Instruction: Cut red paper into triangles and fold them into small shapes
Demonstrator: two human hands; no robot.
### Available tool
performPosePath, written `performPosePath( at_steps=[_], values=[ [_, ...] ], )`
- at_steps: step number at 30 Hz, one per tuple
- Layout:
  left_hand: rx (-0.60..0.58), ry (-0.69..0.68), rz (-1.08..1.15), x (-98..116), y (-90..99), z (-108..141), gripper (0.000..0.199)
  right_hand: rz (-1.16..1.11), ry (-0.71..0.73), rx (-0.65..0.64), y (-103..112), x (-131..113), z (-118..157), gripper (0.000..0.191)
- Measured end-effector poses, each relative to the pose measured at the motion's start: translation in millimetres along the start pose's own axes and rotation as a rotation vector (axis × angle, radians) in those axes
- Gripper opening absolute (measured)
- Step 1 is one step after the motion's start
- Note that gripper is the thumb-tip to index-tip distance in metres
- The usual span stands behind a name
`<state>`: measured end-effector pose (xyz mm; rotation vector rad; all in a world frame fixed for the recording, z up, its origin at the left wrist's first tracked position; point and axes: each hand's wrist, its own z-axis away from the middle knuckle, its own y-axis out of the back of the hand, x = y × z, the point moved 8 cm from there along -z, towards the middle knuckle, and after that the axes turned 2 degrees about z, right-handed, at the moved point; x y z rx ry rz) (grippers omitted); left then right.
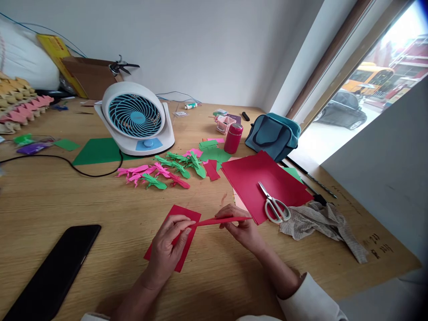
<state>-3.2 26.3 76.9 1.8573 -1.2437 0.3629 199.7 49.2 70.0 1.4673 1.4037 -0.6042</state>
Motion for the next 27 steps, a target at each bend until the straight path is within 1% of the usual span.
performPosePath(
  at_steps=[2, 5, 8, 10, 12, 14, 16, 18, 20, 23, 25, 27],
  values=[
    [0.031, 0.058, 0.008, -5.2, 1.1, 1.0, 0.026, 0.022, 0.037, 0.034, 4.8, -4.4, 0.5, 0.015],
    [0.049, 0.212, 0.112, -18.7, -3.6, 6.3, 0.036, 0.032, 0.056, 0.083, 11.7, -6.6, 3.2, 0.016],
    [-0.004, 0.4, 0.322, -30.7, -18.4, 14.0, 0.047, 0.087, 0.064, 0.139, 16.6, -6.3, 6.7, 0.018],
    [-0.045, 0.5, 0.464, -32.0, -28.3, 17.1, 0.053, 0.158, 0.089, 0.155, 16.3, -6.9, 8.8, 0.021],
    [-0.095, 0.582, 0.609, -28.4, -37.6, 18.3, 0.053, 0.231, 0.143, 0.126, 11.4, -9.3, 10.7, 0.032],
    [-0.155, 0.66, 0.757, -22.7, -47.2, 19.6, 0.052, 0.281, 0.219, 0.061, 3.1, -13.1, 12.9, 0.043],
    [-0.168, 0.749, 0.873, -20.4, -54.1, 22.5, 0.048, 0.304, 0.285, 0.0, -4.7, -16.8, 15.9, 0.049],
    [-0.131, 0.842, 0.933, -23.3, -57.9, 27.1, 0.042, 0.318, 0.318, -0.048, -10.8, -18.5, 18.7, 0.05],
    [-0.064, 0.915, 0.952, -29.0, -58.9, 31.6, 0.038, 0.333, 0.325, -0.061, -13.4, -18.9, 20.6, 0.049],
    [0.019, 0.969, 0.953, -35.6, -57.6, 34.8, 0.042, 0.348, 0.325, -0.039, -12.7, -20.1, 22.2, 0.046],
    [0.026, 0.986, 0.951, -37.3, -58.0, 35.2, 0.046, 0.347, 0.324, -0.027, -11.8, -21.7, 22.6, 0.044],
    [0.026, 1.015, 0.954, -39.0, -59.3, 36.4, 0.047, 0.335, 0.32, -0.041, -12.9, -23.6, 22.7, 0.043]
  ],
)
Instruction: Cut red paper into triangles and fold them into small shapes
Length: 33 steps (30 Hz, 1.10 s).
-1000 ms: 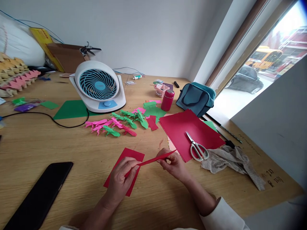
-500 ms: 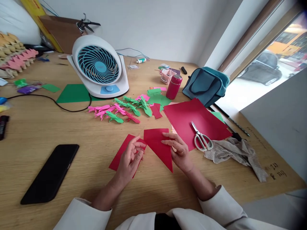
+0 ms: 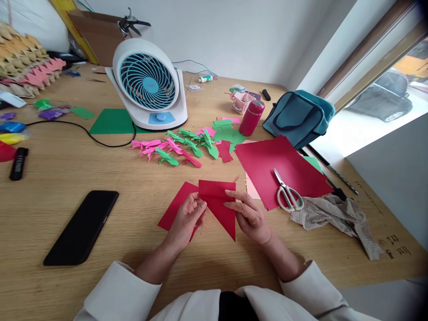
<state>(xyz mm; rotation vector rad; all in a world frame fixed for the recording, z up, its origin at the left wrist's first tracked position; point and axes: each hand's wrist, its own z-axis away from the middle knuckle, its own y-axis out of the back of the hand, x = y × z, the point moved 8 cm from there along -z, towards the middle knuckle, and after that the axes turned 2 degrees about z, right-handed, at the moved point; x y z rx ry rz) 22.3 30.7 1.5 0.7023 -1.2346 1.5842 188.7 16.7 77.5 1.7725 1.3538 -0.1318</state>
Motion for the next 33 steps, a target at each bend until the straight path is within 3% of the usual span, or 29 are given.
performPosePath(
  at_steps=[5, 10, 13, 17, 21, 26, 33],
  values=[
    [0.072, 0.019, 0.058, -1.8, 6.6, -2.8, 0.048, -0.046, -0.017, 0.019, 0.0, -2.4, -2.1, 0.042],
    [0.103, -0.017, 0.108, 2.2, 9.7, -4.4, 0.045, -0.281, -0.37, 0.197, 6.9, 28.3, 0.8, 0.035],
    [0.104, -0.019, 0.119, 0.5, 9.7, -5.2, 0.046, -0.5, -0.555, 0.114, -7.5, 39.6, 2.3, 0.034],
    [0.108, -0.023, 0.059, -4.0, 9.9, -5.2, 0.046, -0.687, -0.672, -0.073, -33.8, 38.7, 6.6, 0.038],
    [0.075, -0.021, -0.039, -6.0, 6.8, -2.7, 0.041, -0.781, -0.815, -0.146, -54.6, 44.2, 21.3, 0.036],
    [-0.027, -0.016, -0.195, -6.4, -0.1, -0.2, 0.038, -0.791, -0.858, -0.082, -56.4, 52.5, 27.6, 0.036],
    [-0.027, -0.073, -0.33, -5.2, 2.5, -1.5, 0.038, -0.79, -0.846, -0.052, -53.5, 53.3, 26.1, 0.031]
  ],
)
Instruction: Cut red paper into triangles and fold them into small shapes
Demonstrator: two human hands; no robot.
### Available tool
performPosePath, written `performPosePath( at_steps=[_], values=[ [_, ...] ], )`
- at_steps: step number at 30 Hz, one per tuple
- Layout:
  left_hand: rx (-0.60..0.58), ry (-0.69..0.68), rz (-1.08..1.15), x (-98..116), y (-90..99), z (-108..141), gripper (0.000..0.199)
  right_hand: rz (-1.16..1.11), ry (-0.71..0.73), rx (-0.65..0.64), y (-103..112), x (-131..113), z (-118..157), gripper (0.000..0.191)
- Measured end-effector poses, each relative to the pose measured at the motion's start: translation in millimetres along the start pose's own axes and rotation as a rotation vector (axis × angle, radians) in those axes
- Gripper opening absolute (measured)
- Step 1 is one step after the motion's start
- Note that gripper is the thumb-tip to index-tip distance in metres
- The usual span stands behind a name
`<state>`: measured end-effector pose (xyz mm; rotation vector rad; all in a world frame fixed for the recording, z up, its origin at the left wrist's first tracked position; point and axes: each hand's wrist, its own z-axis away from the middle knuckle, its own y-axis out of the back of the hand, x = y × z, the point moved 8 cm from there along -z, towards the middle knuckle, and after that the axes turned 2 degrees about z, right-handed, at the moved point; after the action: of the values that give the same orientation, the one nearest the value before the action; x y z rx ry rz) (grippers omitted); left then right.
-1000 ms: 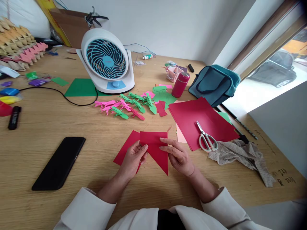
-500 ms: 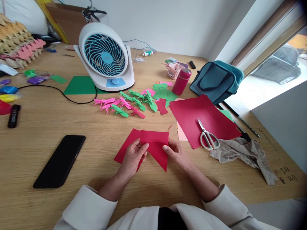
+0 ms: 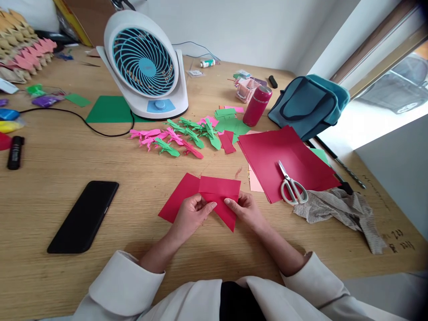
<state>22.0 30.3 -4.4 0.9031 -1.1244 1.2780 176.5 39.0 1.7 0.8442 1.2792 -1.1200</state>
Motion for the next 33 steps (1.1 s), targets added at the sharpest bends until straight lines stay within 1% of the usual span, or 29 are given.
performPosePath(
  at_steps=[3, 7, 9, 11, 13, 16, 20, 25, 29, 33],
  values=[
    [0.044, -0.022, -0.018, 1.1, 4.9, 0.3, 0.038, -0.001, 0.024, -0.014, -1.8, -1.7, 0.0, 0.031],
    [0.136, -0.042, 0.018, 4.9, 13.4, 2.3, 0.039, -0.005, 0.032, -0.117, -12.1, -4.6, 1.1, 0.033],
    [0.155, -0.047, 0.065, 6.1, 14.6, 2.9, 0.04, 0.012, 0.03, -0.161, -16.1, -5.7, 2.1, 0.033],
    [0.147, -0.039, 0.095, 5.3, 12.9, 2.7, 0.041, 0.042, 0.031, -0.17, -16.8, -5.8, 2.7, 0.031],
    [0.111, -0.019, 0.083, 2.4, 8.8, 1.8, 0.042, 0.063, 0.032, -0.159, -15.5, -4.8, 2.9, 0.03],
    [0.067, -0.012, -0.021, -2.1, 4.1, 0.8, 0.044, 0.082, 0.038, -0.145, -14.3, -3.3, 2.6, 0.032],
    [0.057, -0.042, -0.147, -2.9, 2.9, 0.8, 0.042, 0.086, 0.028, -0.127, -15.6, -3.5, 2.3, 0.034],
    [0.024, -0.031, -0.12, -2.8, -1.6, 1.5, 0.043, 0.115, 0.007, -0.116, -18.5, -5.5, 3.9, 0.032],
    [0.07, -0.064, -0.131, -1.2, 3.8, 0.8, 0.04, 0.128, 0.01, -0.12, -18.8, -5.9, 5.0, 0.031],
    [0.114, -0.1, -0.042, 3.4, 15.6, -1.7, 0.034, 0.12, -0.006, -0.148, -19.4, -6.3, 5.4, 0.032]
  ],
)
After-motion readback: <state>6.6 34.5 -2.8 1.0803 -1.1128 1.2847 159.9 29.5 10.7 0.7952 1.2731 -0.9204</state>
